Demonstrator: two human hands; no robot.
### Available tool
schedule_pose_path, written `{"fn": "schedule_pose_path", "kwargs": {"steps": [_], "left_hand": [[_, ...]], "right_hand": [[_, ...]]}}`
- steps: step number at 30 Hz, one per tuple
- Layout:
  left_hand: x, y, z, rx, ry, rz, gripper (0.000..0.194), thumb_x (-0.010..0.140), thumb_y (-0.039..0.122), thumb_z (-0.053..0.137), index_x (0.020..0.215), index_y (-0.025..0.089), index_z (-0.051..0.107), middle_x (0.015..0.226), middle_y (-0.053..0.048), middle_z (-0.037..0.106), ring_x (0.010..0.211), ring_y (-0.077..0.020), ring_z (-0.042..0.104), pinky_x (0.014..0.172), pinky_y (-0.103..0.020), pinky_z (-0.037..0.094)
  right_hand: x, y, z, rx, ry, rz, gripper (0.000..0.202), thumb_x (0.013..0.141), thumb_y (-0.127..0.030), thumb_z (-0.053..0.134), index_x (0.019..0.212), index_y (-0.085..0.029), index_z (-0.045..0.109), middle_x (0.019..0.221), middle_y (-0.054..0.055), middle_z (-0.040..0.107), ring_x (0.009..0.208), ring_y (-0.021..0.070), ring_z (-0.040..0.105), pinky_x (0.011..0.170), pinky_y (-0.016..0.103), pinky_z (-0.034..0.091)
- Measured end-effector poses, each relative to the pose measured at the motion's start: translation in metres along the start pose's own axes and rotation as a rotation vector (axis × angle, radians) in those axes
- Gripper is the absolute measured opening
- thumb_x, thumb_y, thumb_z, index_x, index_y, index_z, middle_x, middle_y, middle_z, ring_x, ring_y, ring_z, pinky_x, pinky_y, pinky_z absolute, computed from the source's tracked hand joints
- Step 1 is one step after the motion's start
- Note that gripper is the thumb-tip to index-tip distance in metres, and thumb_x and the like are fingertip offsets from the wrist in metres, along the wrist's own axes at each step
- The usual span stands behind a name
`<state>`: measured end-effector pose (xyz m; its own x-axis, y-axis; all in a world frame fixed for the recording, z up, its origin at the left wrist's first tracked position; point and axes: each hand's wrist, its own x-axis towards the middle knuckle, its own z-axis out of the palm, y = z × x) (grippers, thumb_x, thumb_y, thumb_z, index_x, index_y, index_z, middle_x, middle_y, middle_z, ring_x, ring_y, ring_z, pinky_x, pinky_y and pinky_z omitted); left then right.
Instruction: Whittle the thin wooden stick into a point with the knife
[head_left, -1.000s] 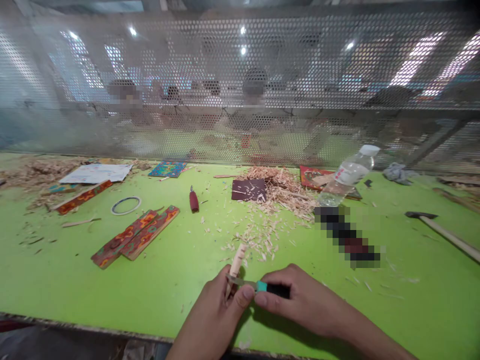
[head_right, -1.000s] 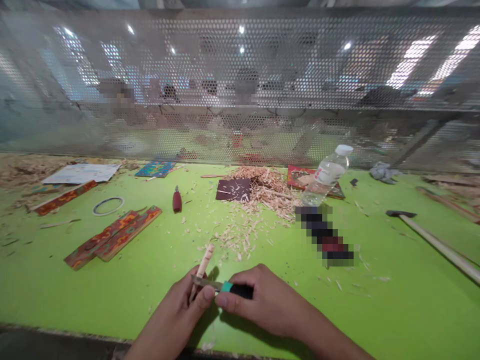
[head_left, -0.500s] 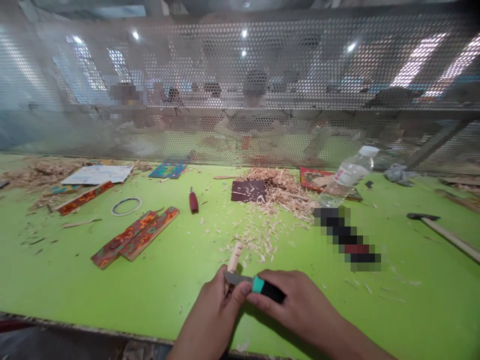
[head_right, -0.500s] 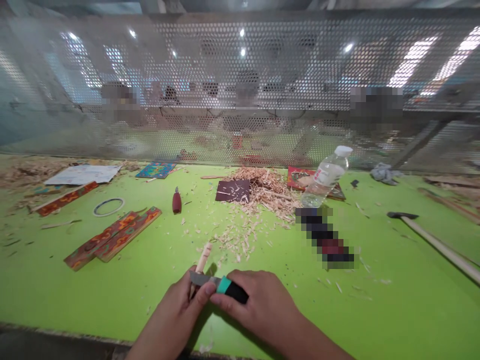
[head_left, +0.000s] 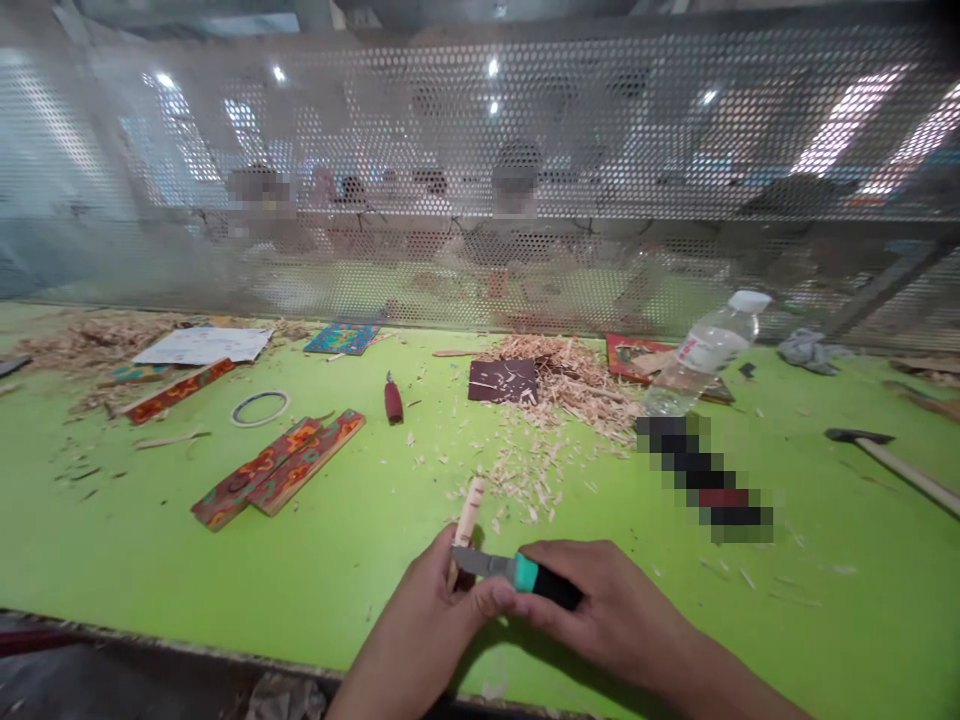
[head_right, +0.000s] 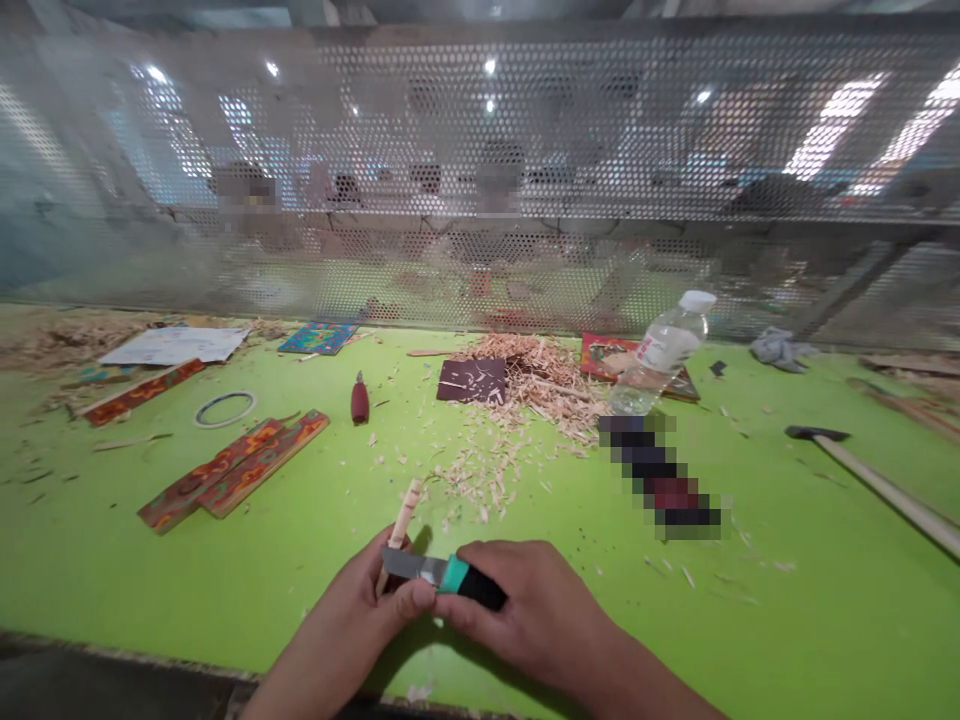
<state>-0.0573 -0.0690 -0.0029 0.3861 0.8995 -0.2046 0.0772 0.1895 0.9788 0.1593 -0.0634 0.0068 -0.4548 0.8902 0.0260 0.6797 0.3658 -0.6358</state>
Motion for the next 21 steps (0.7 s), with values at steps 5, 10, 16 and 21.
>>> {"fn": "schedule_pose_path", "kwargs": {"steps": [5, 10, 16, 21], "left_hand": [[-0.0015, 0.0018, 0.0018, 0.087, 0.025, -0.003, 0.035, 0.097, 0.055, 0.064, 0.108, 0.021, 0.063, 0.101, -0.003, 0.072, 0.103, -0.0254, 0.063, 0.091, -0.032, 0.046], [-0.0017, 0.0025, 0.0023, 0.162, 0.044, 0.002, 0.038, 0.099, 0.058, 0.060, 0.104, 0.020, 0.063, 0.099, -0.003, 0.071, 0.095, -0.0237, 0.062, 0.087, -0.032, 0.045], [-0.0001, -0.0008, 0.0019, 0.107, 0.017, -0.002, 0.036, 0.098, 0.057, 0.062, 0.104, 0.021, 0.062, 0.093, -0.001, 0.069, 0.099, -0.0248, 0.062, 0.086, -0.032, 0.044], [-0.0009, -0.0014, 0.0023, 0.150, 0.030, -0.012, 0.037, 0.099, 0.058, 0.061, 0.103, 0.022, 0.063, 0.092, -0.001, 0.069, 0.106, -0.0272, 0.062, 0.089, -0.033, 0.044]], "right_hand": [[0.0017, -0.0034, -0.0012, 0.046, -0.025, 0.042, 0.056, 0.101, -0.069, 0.050, 0.075, -0.020, 0.060, 0.068, -0.001, 0.062, 0.063, 0.0155, 0.054, 0.058, 0.025, 0.031], [0.0013, -0.0023, -0.0026, 0.065, -0.043, 0.049, 0.053, 0.102, -0.066, 0.052, 0.077, -0.020, 0.062, 0.069, -0.001, 0.063, 0.063, 0.0153, 0.055, 0.059, 0.025, 0.032], [0.0013, -0.0009, -0.0043, 0.075, -0.043, 0.008, 0.049, 0.101, -0.062, 0.056, 0.078, -0.019, 0.063, 0.068, -0.002, 0.062, 0.061, 0.0140, 0.053, 0.059, 0.024, 0.032], [0.0025, 0.0000, -0.0037, 0.068, -0.037, 0.027, 0.048, 0.101, -0.061, 0.058, 0.078, -0.019, 0.063, 0.068, -0.003, 0.061, 0.062, 0.0137, 0.052, 0.059, 0.024, 0.032]]}}
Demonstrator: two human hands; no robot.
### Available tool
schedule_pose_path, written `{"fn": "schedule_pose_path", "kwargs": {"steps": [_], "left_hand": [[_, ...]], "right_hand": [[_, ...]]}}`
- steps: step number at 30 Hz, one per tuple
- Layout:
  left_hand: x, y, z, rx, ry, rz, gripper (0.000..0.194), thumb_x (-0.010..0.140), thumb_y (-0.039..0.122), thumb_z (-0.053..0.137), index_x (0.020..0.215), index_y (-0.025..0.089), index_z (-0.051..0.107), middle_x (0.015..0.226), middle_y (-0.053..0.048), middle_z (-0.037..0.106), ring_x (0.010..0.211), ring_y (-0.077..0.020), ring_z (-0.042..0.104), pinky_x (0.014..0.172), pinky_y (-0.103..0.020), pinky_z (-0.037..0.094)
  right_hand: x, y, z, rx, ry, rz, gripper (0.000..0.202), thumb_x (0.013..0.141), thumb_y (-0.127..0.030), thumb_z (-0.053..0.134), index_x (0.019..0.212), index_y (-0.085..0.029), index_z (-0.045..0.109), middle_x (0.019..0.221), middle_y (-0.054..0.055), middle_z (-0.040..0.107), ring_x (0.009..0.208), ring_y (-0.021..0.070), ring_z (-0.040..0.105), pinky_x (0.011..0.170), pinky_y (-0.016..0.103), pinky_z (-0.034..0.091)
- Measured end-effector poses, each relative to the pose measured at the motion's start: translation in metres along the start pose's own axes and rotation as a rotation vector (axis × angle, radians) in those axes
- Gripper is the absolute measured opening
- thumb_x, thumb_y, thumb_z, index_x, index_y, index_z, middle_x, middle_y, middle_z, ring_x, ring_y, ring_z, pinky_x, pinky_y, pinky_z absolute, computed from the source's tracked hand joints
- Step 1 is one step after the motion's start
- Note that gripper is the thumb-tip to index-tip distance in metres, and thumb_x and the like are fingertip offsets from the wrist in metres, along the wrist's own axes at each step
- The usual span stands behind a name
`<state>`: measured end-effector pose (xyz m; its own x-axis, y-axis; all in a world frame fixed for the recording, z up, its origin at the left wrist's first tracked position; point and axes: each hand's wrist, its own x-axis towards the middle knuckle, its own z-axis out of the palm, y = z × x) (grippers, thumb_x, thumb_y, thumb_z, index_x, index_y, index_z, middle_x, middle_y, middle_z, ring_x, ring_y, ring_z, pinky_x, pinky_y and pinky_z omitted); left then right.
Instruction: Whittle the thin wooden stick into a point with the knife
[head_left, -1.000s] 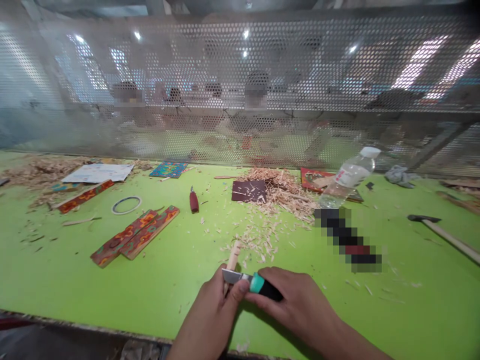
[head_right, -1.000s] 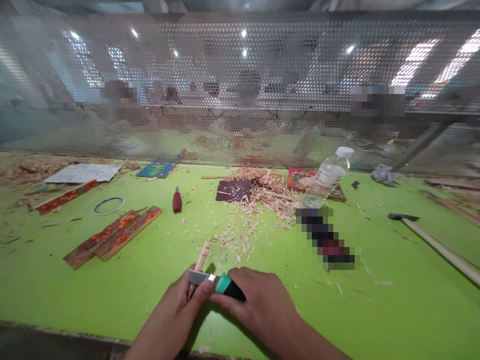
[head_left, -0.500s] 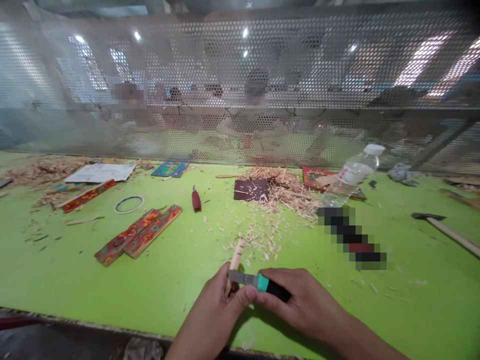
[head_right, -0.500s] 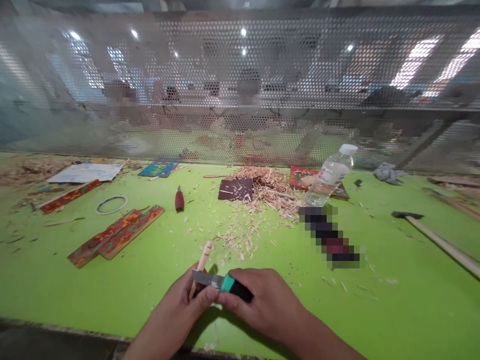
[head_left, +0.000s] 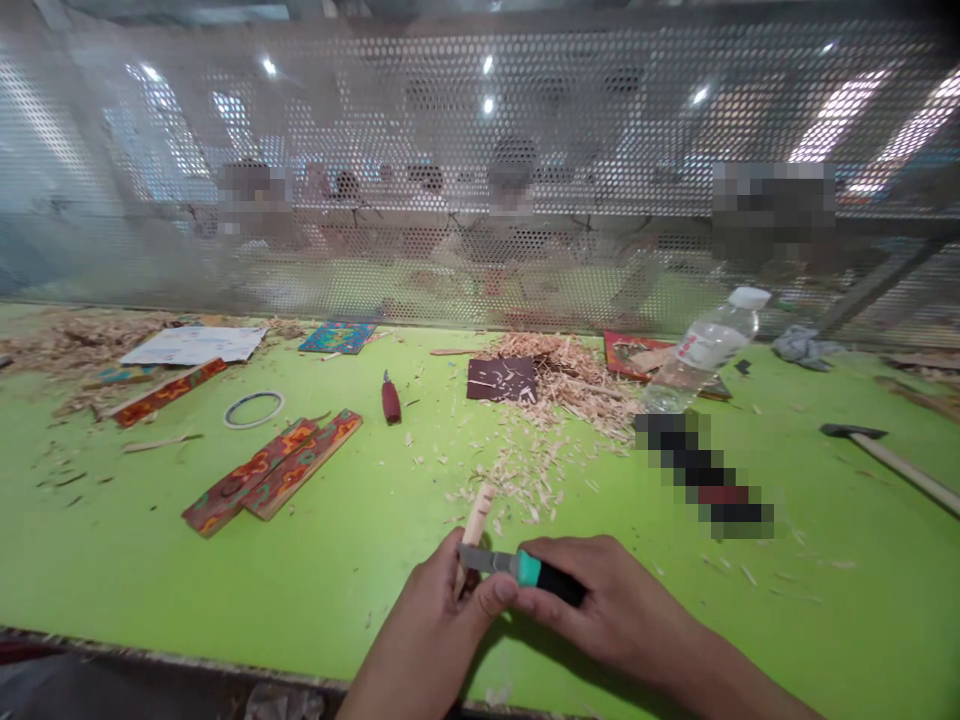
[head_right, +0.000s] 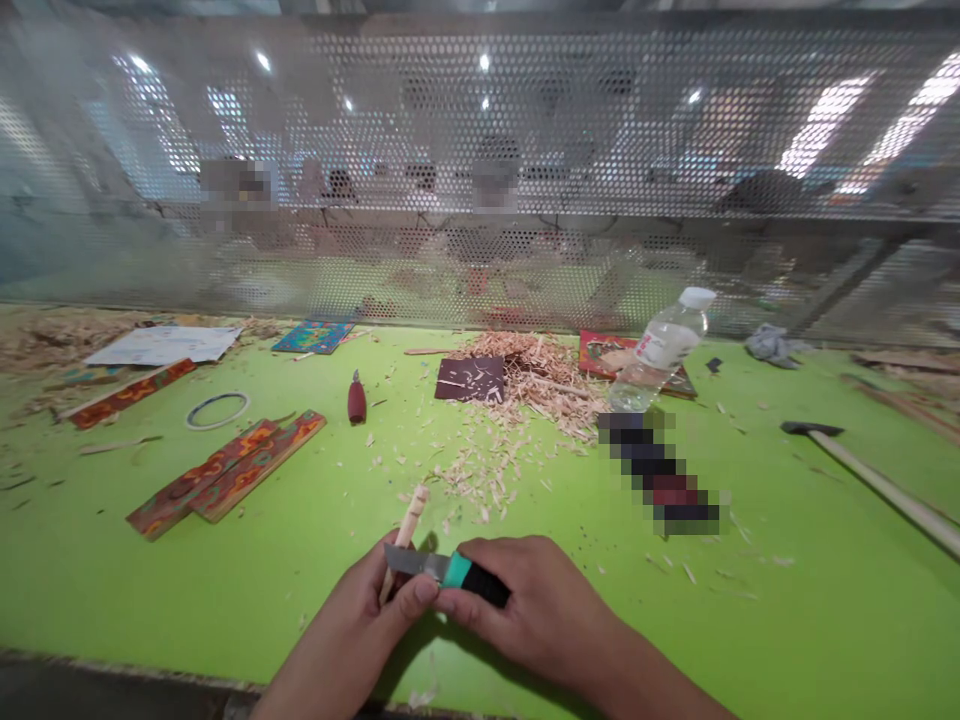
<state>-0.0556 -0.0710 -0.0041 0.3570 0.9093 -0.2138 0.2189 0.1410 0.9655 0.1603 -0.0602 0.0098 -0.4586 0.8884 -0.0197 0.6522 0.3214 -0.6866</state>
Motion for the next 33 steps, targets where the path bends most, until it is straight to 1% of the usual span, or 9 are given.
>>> {"fn": "schedule_pose_path", "kwargs": {"steps": [4, 8, 10, 15, 19, 24, 29, 33], "left_hand": [[-0.0001, -0.0002, 0.0004, 0.044, 0.018, -0.007, 0.040, 0.099, 0.060, 0.059, 0.106, 0.021, 0.064, 0.098, -0.004, 0.072, 0.103, -0.0277, 0.064, 0.088, -0.035, 0.045], [0.0003, 0.0014, 0.0000, 0.085, 0.029, 0.004, 0.040, 0.099, 0.058, 0.059, 0.113, 0.021, 0.064, 0.101, -0.005, 0.073, 0.107, -0.0292, 0.064, 0.089, -0.035, 0.045], [0.0004, 0.0024, -0.0002, 0.090, 0.022, 0.005, 0.039, 0.099, 0.058, 0.059, 0.113, 0.021, 0.065, 0.104, -0.005, 0.074, 0.105, -0.0289, 0.064, 0.088, -0.035, 0.045], [0.0011, 0.0018, 0.0001, 0.090, 0.023, 0.010, 0.039, 0.099, 0.059, 0.058, 0.106, 0.022, 0.064, 0.094, -0.004, 0.073, 0.103, -0.0283, 0.064, 0.088, -0.034, 0.044], [0.0007, 0.0031, 0.0013, 0.125, 0.036, 0.004, 0.042, 0.098, 0.062, 0.057, 0.100, 0.021, 0.064, 0.096, -0.005, 0.072, 0.096, -0.0269, 0.063, 0.083, -0.033, 0.045], [-0.0012, 0.0078, 0.0020, 0.121, 0.051, -0.009, 0.041, 0.097, 0.060, 0.057, 0.101, 0.020, 0.064, 0.098, -0.007, 0.074, 0.097, -0.0289, 0.064, 0.084, -0.035, 0.046], [-0.0006, 0.0059, 0.0009, 0.117, 0.035, -0.008, 0.041, 0.098, 0.059, 0.058, 0.106, 0.020, 0.065, 0.102, -0.007, 0.074, 0.098, -0.0287, 0.065, 0.086, -0.035, 0.046], [0.0003, 0.0047, 0.0016, 0.111, 0.042, -0.008, 0.041, 0.097, 0.059, 0.060, 0.107, 0.020, 0.064, 0.096, -0.007, 0.073, 0.104, -0.0307, 0.065, 0.090, -0.036, 0.046]], "right_hand": [[-0.0008, -0.0008, -0.0013, 0.027, -0.007, 0.006, 0.049, 0.101, -0.061, 0.059, 0.077, -0.019, 0.063, 0.066, -0.004, 0.059, 0.060, 0.0127, 0.051, 0.058, 0.023, 0.032], [-0.0029, -0.0006, -0.0025, 0.054, -0.016, -0.010, 0.049, 0.102, -0.060, 0.057, 0.077, -0.018, 0.063, 0.066, -0.004, 0.058, 0.060, 0.0118, 0.049, 0.057, 0.023, 0.031], [-0.0033, -0.0005, -0.0024, 0.053, -0.009, -0.015, 0.048, 0.101, -0.060, 0.058, 0.077, -0.018, 0.063, 0.065, -0.005, 0.057, 0.059, 0.0113, 0.048, 0.056, 0.023, 0.031], [-0.0032, -0.0005, -0.0010, 0.037, 0.014, -0.029, 0.051, 0.101, -0.062, 0.057, 0.076, -0.018, 0.064, 0.065, -0.004, 0.058, 0.058, 0.0112, 0.048, 0.056, 0.023, 0.031], [-0.0031, 0.0004, -0.0009, 0.003, 0.034, -0.042, 0.051, 0.102, -0.063, 0.055, 0.078, -0.019, 0.065, 0.066, -0.003, 0.060, 0.059, 0.0126, 0.049, 0.058, 0.024, 0.032], [-0.0035, -0.0024, -0.0027, 0.010, 0.002, -0.004, 0.053, 0.101, -0.065, 0.053, 0.078, -0.018, 0.065, 0.067, -0.002, 0.062, 0.060, 0.0135, 0.050, 0.057, 0.024, 0.032], [-0.0030, -0.0041, -0.0050, 0.031, -0.020, -0.013, 0.051, 0.102, -0.063, 0.054, 0.077, -0.019, 0.064, 0.066, -0.002, 0.060, 0.059, 0.0128, 0.049, 0.057, 0.024, 0.031], [-0.0023, -0.0018, -0.0047, 0.018, -0.026, -0.003, 0.050, 0.101, -0.062, 0.056, 0.076, -0.019, 0.063, 0.066, -0.003, 0.058, 0.059, 0.0128, 0.048, 0.056, 0.024, 0.030]]}}
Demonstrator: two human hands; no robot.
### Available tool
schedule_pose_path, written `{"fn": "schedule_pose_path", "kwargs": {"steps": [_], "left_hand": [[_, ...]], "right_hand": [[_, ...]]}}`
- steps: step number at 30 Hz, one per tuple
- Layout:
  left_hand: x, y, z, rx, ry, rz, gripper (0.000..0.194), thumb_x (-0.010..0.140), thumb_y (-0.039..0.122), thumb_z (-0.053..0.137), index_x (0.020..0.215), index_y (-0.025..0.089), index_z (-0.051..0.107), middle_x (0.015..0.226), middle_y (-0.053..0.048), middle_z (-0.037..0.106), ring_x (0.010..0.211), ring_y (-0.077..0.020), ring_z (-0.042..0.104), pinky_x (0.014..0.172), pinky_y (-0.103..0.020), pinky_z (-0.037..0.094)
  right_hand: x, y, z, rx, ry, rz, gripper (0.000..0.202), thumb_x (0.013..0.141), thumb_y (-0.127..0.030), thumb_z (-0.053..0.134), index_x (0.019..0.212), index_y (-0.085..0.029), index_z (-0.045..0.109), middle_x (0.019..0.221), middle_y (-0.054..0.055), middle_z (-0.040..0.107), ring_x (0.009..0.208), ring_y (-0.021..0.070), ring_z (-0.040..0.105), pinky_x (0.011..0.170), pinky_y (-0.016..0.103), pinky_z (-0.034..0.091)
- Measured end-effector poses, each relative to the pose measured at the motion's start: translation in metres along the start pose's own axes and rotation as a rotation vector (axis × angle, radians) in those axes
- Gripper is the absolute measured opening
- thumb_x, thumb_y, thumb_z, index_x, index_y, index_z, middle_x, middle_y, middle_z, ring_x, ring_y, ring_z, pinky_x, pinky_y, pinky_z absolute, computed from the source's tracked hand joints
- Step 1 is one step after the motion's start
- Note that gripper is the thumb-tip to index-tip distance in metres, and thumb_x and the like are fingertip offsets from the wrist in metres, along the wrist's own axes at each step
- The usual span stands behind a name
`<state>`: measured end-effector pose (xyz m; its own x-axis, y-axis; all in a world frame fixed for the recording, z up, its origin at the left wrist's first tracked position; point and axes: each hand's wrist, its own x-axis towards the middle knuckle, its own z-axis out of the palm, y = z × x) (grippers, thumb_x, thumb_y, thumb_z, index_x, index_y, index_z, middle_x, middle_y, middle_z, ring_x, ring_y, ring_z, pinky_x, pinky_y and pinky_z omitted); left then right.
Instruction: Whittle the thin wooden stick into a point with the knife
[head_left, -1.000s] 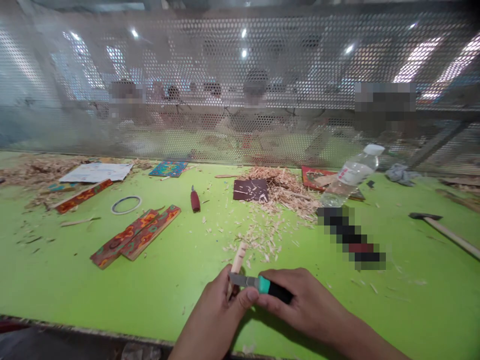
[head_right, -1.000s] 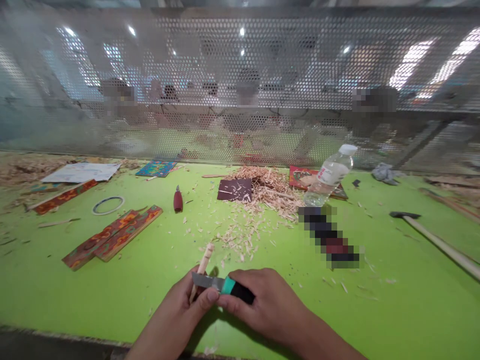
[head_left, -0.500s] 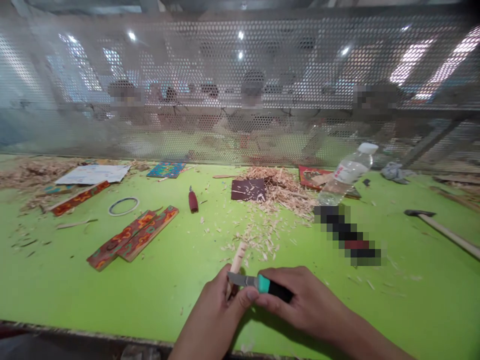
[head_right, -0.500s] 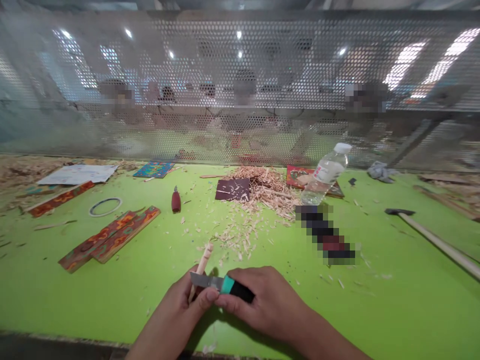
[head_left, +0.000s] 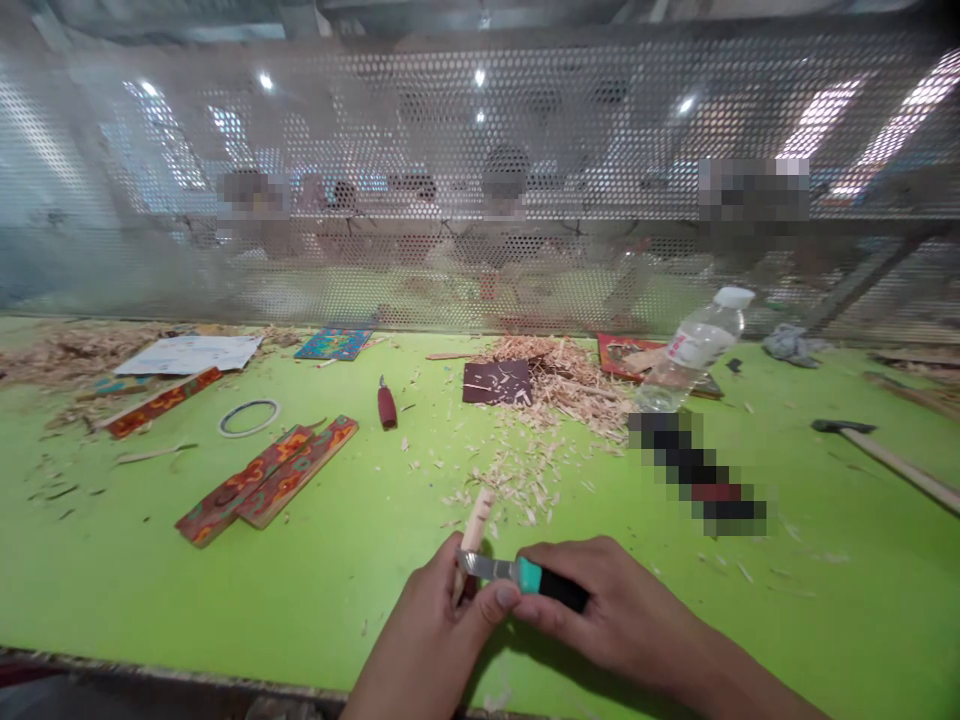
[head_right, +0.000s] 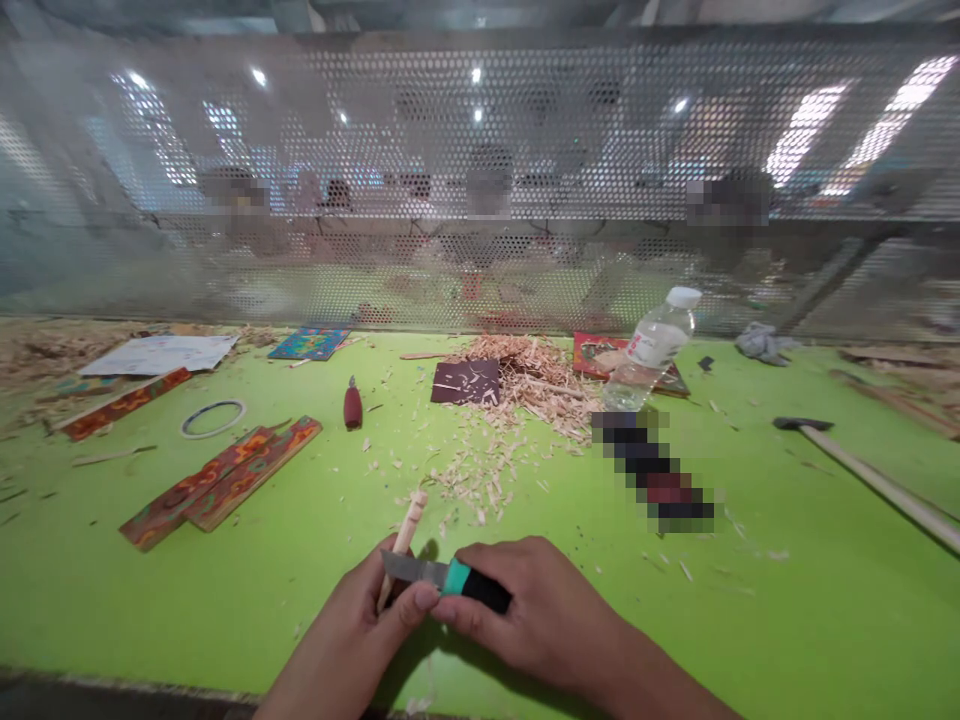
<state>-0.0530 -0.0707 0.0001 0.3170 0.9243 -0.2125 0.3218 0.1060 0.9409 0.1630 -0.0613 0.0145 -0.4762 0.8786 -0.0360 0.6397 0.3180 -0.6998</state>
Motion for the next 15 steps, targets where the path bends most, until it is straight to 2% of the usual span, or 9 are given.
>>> {"fn": "schedule_pose_path", "kwargs": {"steps": [4, 8, 12, 15], "left_hand": [[-0.0005, 0.0005, 0.0001, 0.025, -0.003, 0.001, 0.041, 0.098, 0.059, 0.058, 0.110, 0.020, 0.065, 0.096, -0.007, 0.074, 0.107, -0.0315, 0.065, 0.088, -0.035, 0.046], [-0.0020, 0.0020, -0.0006, 0.049, -0.005, 0.009, 0.043, 0.099, 0.061, 0.056, 0.107, 0.020, 0.064, 0.103, -0.009, 0.075, 0.100, -0.0296, 0.067, 0.082, -0.034, 0.047], [-0.0019, 0.0031, -0.0004, 0.077, 0.006, 0.021, 0.040, 0.101, 0.060, 0.052, 0.100, 0.021, 0.061, 0.097, -0.007, 0.074, 0.092, -0.0269, 0.066, 0.080, -0.033, 0.047], [-0.0003, 0.0028, 0.0006, 0.133, 0.021, 0.019, 0.037, 0.103, 0.056, 0.048, 0.098, 0.021, 0.060, 0.092, -0.006, 0.072, 0.086, -0.0261, 0.065, 0.076, -0.032, 0.045]], "right_hand": [[0.0002, -0.0007, 0.0011, -0.004, 0.003, 0.006, 0.050, 0.101, -0.061, 0.055, 0.077, -0.019, 0.063, 0.066, -0.003, 0.057, 0.060, 0.0129, 0.049, 0.057, 0.025, 0.030], [0.0007, -0.0050, -0.0009, 0.038, -0.011, 0.017, 0.053, 0.101, -0.063, 0.055, 0.075, -0.018, 0.063, 0.064, -0.004, 0.054, 0.059, 0.0122, 0.046, 0.056, 0.025, 0.030], [0.0025, -0.0071, -0.0052, 0.127, -0.067, 0.058, 0.054, 0.101, -0.062, 0.055, 0.071, -0.018, 0.059, 0.063, -0.006, 0.043, 0.060, 0.0115, 0.040, 0.055, 0.025, 0.028], [0.0041, -0.0074, -0.0070, 0.199, -0.122, 0.091, 0.055, 0.103, -0.061, 0.051, 0.067, -0.020, 0.049, 0.065, -0.007, 0.035, 0.061, 0.0115, 0.036, 0.053, 0.025, 0.025]]}}
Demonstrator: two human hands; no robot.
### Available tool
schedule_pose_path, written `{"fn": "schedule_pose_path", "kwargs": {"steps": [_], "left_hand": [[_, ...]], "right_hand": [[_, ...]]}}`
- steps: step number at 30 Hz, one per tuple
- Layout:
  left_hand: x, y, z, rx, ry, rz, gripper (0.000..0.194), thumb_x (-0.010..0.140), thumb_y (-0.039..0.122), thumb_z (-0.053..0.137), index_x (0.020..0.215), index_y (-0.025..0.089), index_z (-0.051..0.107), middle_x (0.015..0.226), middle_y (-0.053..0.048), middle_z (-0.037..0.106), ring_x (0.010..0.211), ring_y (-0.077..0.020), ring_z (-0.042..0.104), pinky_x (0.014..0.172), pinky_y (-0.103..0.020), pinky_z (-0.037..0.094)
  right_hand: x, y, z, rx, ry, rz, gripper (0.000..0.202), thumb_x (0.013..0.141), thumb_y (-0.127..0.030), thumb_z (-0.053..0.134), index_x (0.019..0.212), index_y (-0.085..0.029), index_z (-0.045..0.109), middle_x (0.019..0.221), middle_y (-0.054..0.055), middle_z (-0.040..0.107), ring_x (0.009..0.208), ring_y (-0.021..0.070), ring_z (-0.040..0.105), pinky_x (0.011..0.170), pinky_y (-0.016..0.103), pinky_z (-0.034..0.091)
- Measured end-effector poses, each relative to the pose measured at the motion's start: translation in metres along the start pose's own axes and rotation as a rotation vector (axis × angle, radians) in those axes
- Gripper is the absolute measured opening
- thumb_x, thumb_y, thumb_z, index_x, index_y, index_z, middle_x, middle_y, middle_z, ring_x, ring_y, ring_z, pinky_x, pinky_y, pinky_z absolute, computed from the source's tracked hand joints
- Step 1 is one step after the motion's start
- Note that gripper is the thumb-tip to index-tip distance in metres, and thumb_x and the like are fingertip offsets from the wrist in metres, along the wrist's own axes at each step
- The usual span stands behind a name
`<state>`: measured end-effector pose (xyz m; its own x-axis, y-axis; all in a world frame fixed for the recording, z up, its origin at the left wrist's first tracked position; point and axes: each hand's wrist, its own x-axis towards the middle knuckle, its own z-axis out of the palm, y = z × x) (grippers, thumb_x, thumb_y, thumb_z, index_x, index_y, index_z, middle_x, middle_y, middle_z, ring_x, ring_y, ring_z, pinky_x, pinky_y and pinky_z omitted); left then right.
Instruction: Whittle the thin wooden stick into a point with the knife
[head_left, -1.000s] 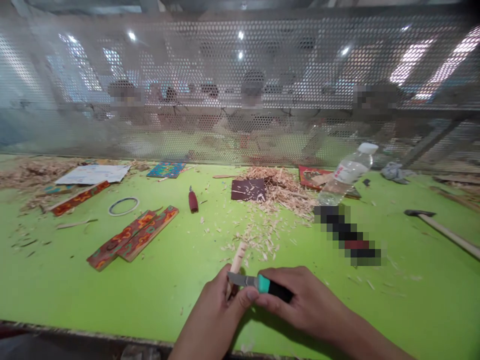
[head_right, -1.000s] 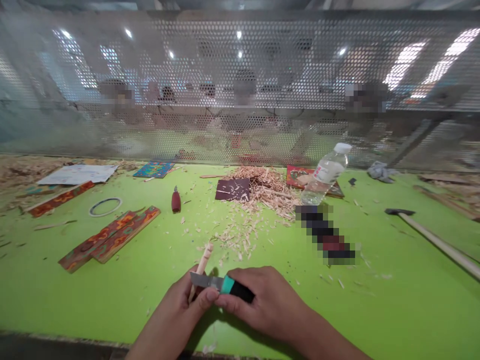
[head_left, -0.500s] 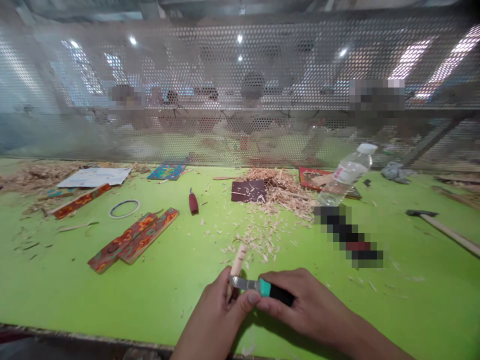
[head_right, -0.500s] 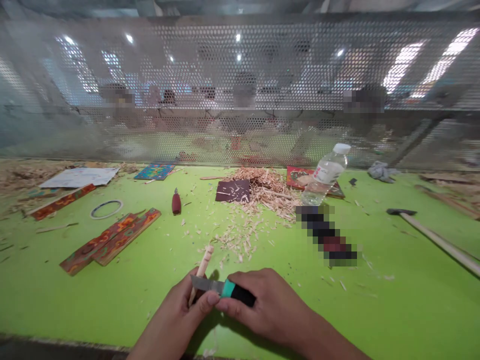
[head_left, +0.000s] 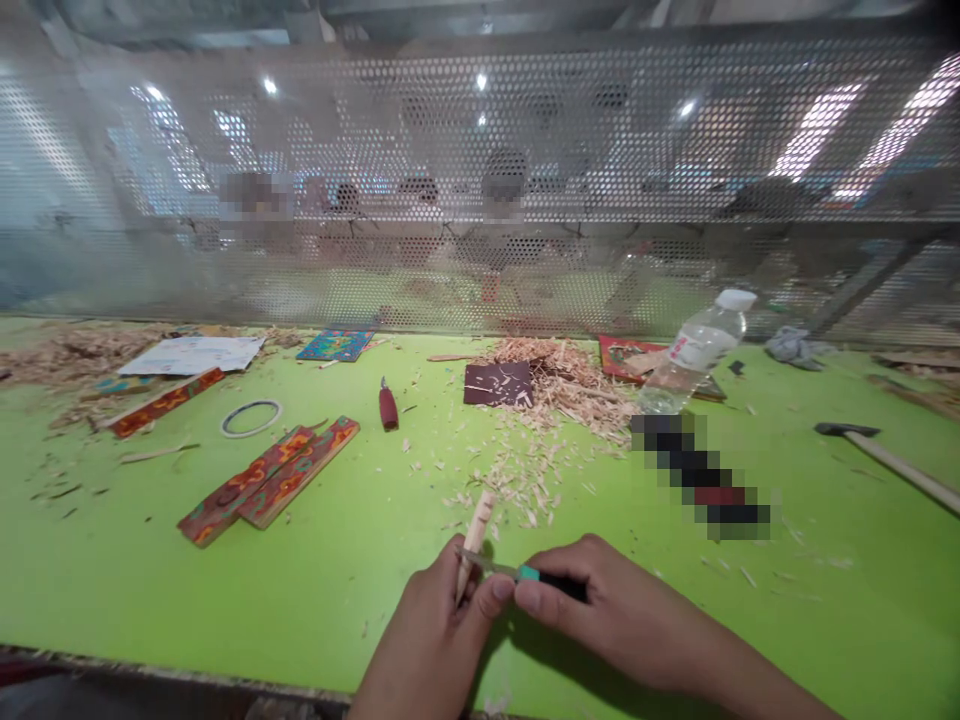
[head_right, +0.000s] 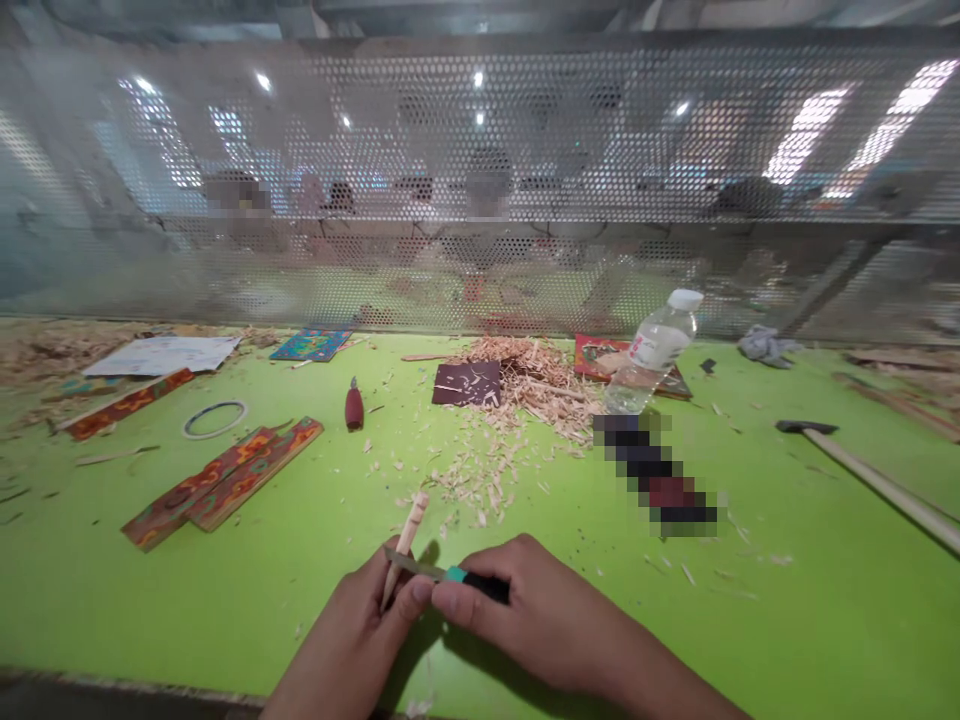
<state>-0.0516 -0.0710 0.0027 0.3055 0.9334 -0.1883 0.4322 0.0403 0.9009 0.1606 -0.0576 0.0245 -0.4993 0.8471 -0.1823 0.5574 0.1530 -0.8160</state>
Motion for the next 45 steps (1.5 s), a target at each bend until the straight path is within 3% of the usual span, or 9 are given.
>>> {"fn": "schedule_pose_path", "kwargs": {"steps": [6, 13, 27, 31, 35, 38, 41, 43, 45], "left_hand": [[0.001, -0.001, 0.002, 0.057, 0.028, -0.009, 0.034, 0.104, 0.052, 0.045, 0.095, 0.022, 0.058, 0.087, -0.005, 0.069, 0.079, -0.0249, 0.061, 0.072, -0.032, 0.042], [-0.001, 0.005, 0.002, 0.047, -0.008, -0.016, 0.038, 0.105, 0.055, 0.041, 0.094, 0.022, 0.057, 0.085, -0.004, 0.070, 0.079, -0.0243, 0.062, 0.070, -0.031, 0.040], [0.000, -0.004, 0.000, -0.084, -0.071, 0.054, 0.038, 0.105, 0.055, 0.045, 0.091, 0.022, 0.057, 0.087, -0.003, 0.068, 0.085, -0.0227, 0.061, 0.078, -0.031, 0.044], [0.001, -0.005, 0.000, -0.153, -0.100, 0.076, 0.037, 0.102, 0.058, 0.052, 0.101, 0.022, 0.060, 0.092, -0.003, 0.068, 0.091, -0.0240, 0.062, 0.080, -0.030, 0.044], [-0.002, -0.003, 0.000, -0.083, -0.058, -0.004, 0.048, 0.099, 0.065, 0.051, 0.109, 0.020, 0.063, 0.094, -0.007, 0.068, 0.092, -0.0277, 0.062, 0.083, -0.035, 0.046], [-0.007, 0.000, 0.001, -0.117, 0.006, -0.071, 0.056, 0.099, 0.068, 0.047, 0.126, 0.021, 0.062, 0.120, -0.013, 0.071, 0.113, -0.0327, 0.061, 0.097, -0.039, 0.045], [-0.009, 0.002, 0.004, -0.217, 0.104, -0.159, 0.061, 0.101, 0.068, 0.045, 0.142, 0.024, 0.056, 0.152, -0.012, 0.057, 0.142, -0.0326, 0.046, 0.115, -0.039, 0.033], [-0.009, 0.003, 0.004, -0.226, 0.101, -0.145, 0.061, 0.102, 0.066, 0.045, 0.145, 0.024, 0.052, 0.151, -0.011, 0.058, 0.142, -0.0311, 0.045, 0.114, -0.038, 0.033], [-0.007, 0.004, 0.002, -0.191, 0.045, -0.086, 0.056, 0.103, 0.065, 0.043, 0.140, 0.024, 0.053, 0.131, -0.010, 0.067, 0.125, -0.0295, 0.055, 0.103, -0.035, 0.041]], "right_hand": [[0.001, 0.001, 0.002, 0.177, -0.076, 0.073, 0.061, 0.101, -0.069, 0.051, 0.064, -0.022, 0.043, 0.054, -0.008, 0.038, 0.051, 0.0100, 0.033, 0.046, 0.024, 0.022], [-0.001, 0.002, 0.003, 0.445, -0.215, 0.169, 0.073, 0.098, -0.081, 0.042, 0.089, -0.015, 0.071, 0.047, -0.008, 0.044, 0.037, 0.0072, 0.031, 0.038, 0.019, 0.025], [-0.002, 0.000, -0.002, 0.748, -0.373, 0.286, 0.077, 0.094, -0.084, 0.046, 0.089, -0.013, 0.076, 0.044, -0.008, 0.048, 0.028, 0.0043, 0.032, 0.028, 0.014, 0.029], [-0.003, 0.004, -0.006, 0.771, -0.276, 0.178, 0.074, 0.093, -0.082, 0.052, 0.090, -0.012, 0.076, 0.046, -0.008, 0.048, 0.030, 0.0036, 0.032, 0.030, 0.014, 0.026], [-0.005, 0.008, -0.010, 0.760, -0.191, 0.115, 0.075, 0.088, -0.085, 0.056, 0.091, -0.012, 0.074, 0.050, -0.008, 0.046, 0.034, 0.0044, 0.031, 0.034, 0.017, 0.024], [-0.005, 0.008, -0.012, 0.612, 0.059, 0.084, 0.070, 0.084, -0.084, 0.062, 0.089, -0.015, 0.072, 0.054, -0.008, 0.046, 0.040, 0.0068, 0.034, 0.039, 0.020, 0.026], [-0.003, 0.008, -0.013, 0.462, 0.358, 0.098, 0.062, 0.085, -0.079, 0.067, 0.085, -0.017, 0.068, 0.056, -0.007, 0.044, 0.047, 0.0099, 0.039, 0.045, 0.023, 0.029], [-0.002, 0.009, -0.013, 0.429, 0.426, 0.120, 0.061, 0.086, -0.080, 0.065, 0.083, -0.019, 0.066, 0.056, -0.007, 0.043, 0.048, 0.0111, 0.039, 0.046, 0.024, 0.029], [-0.001, 0.011, -0.012, 0.396, 0.448, 0.122, 0.060, 0.086, -0.079, 0.065, 0.081, -0.020, 0.063, 0.057, -0.008, 0.042, 0.050, 0.0113, 0.039, 0.048, 0.025, 0.029]]}}
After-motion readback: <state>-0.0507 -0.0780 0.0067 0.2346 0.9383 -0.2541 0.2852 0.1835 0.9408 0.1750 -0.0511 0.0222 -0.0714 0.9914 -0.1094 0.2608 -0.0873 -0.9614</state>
